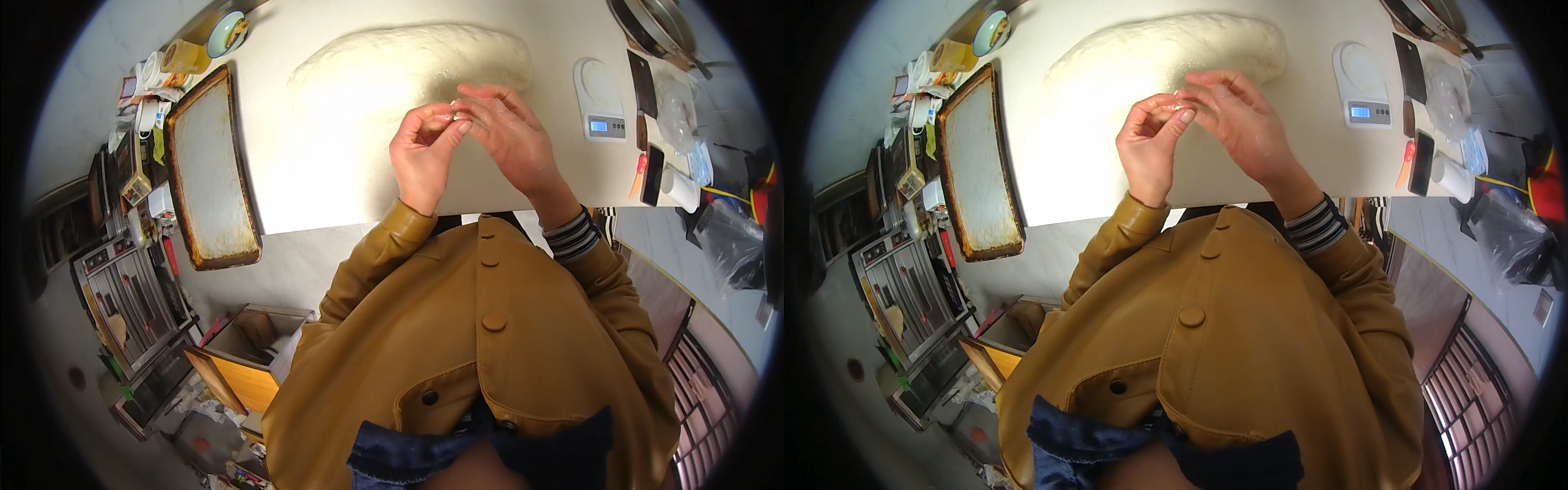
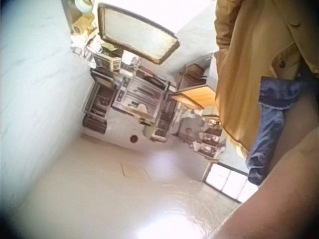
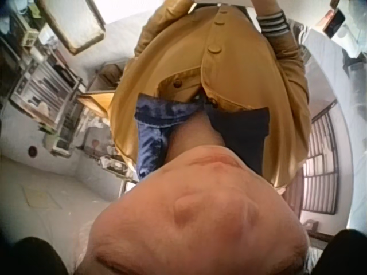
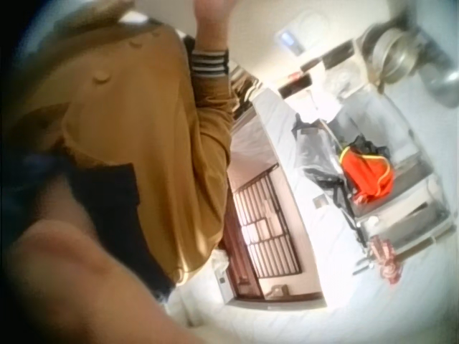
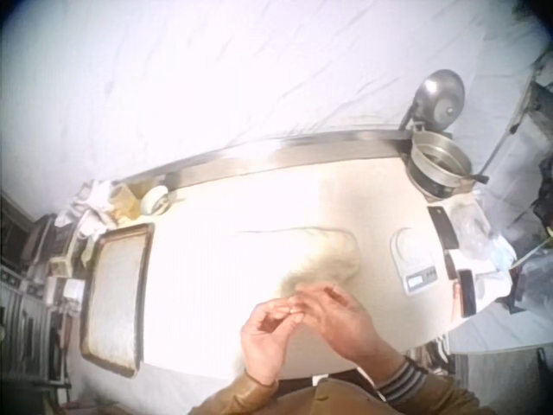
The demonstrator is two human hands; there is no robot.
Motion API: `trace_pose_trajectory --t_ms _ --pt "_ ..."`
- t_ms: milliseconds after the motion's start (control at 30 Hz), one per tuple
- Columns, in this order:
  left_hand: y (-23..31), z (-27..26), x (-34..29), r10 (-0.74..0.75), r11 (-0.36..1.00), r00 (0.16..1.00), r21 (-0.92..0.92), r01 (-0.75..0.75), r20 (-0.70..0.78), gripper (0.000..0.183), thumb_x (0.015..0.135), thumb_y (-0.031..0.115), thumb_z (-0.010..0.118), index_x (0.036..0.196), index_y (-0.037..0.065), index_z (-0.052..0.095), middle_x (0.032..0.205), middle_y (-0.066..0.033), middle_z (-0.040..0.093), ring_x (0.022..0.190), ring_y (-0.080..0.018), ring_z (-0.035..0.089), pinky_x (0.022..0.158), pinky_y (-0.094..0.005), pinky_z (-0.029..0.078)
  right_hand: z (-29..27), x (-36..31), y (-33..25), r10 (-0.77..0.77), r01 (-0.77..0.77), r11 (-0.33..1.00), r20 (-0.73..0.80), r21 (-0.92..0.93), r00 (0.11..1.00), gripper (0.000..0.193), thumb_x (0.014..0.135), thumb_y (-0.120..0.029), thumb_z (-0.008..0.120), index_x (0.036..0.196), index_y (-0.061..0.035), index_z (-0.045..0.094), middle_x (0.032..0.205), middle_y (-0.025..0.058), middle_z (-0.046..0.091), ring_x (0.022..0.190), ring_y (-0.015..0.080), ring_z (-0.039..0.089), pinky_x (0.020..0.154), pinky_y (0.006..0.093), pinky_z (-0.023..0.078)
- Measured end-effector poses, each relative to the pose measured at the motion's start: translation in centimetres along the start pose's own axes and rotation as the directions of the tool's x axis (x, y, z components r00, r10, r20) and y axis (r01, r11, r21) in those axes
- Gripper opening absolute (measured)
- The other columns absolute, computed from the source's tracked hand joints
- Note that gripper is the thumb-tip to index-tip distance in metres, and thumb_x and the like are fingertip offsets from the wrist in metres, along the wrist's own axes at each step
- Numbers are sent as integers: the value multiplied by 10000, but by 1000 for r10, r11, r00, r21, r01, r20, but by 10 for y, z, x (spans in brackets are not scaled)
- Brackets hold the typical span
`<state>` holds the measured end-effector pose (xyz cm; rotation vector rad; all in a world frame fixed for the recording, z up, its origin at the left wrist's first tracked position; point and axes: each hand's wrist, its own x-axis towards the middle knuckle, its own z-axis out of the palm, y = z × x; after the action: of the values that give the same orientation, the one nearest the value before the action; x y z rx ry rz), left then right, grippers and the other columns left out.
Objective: The person removes dough from a mixer, kneads it on a countertop, and shapes it into a long loaf. They then use a bench scraper to cut the dough into several strips and brush the surface with egg wash from a small bowl.
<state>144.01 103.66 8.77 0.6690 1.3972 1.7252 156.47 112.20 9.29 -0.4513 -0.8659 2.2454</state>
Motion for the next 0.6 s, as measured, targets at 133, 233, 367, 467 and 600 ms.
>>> trace_pose_trajectory --t_ms 133,233,367,467,600 --pt "7 2 -3 -28 999 999 16 28 16 190 844 -44 711 1026 -5 671 941 -40 641 854 -105 646 749 -237 523 10 -5 1 -147 133 962 -43 -239 988 234 1047 -137 404 1228 -24 499 1330 148 487 1210 257 535 1023 421 482" --pt "12 9 -5 58 998 998 -8 -58 32 146 844 -38 714 981 9 704 927 -29 640 848 -103 632 740 -231 511 11 -8 -5 -181 163 935 -28 -316 983 258 1054 -146 388 1251 -16 493 1314 137 500 1189 253 556 1009 391 494" --pt "20 18 -10 118 993 986 -41 -114 114 106 839 -20 725 936 22 730 923 -23 635 850 -107 611 746 -243 500 5 -12 -22 2 0 996 23 -92 1000 282 1061 -165 384 1251 1 510 1289 124 523 1191 245 562 1007 365 496" --pt "25 29 -16 87 996 981 -52 -79 171 90 843 2 731 931 21 731 916 -22 630 847 -109 601 758 -254 495 -3 -18 -38 100 -96 992 50 -83 994 285 1061 -175 395 1234 8 527 1265 116 544 1193 240 563 992 354 503" --pt "27 50 -22 56 994 981 -103 -37 187 61 873 37 714 928 13 724 926 -34 637 823 -115 597 768 -262 489 -14 -31 -57 84 -79 982 26 -169 996 264 1055 -172 422 1224 -6 539 1259 110 559 1166 237 583 945 341 519"
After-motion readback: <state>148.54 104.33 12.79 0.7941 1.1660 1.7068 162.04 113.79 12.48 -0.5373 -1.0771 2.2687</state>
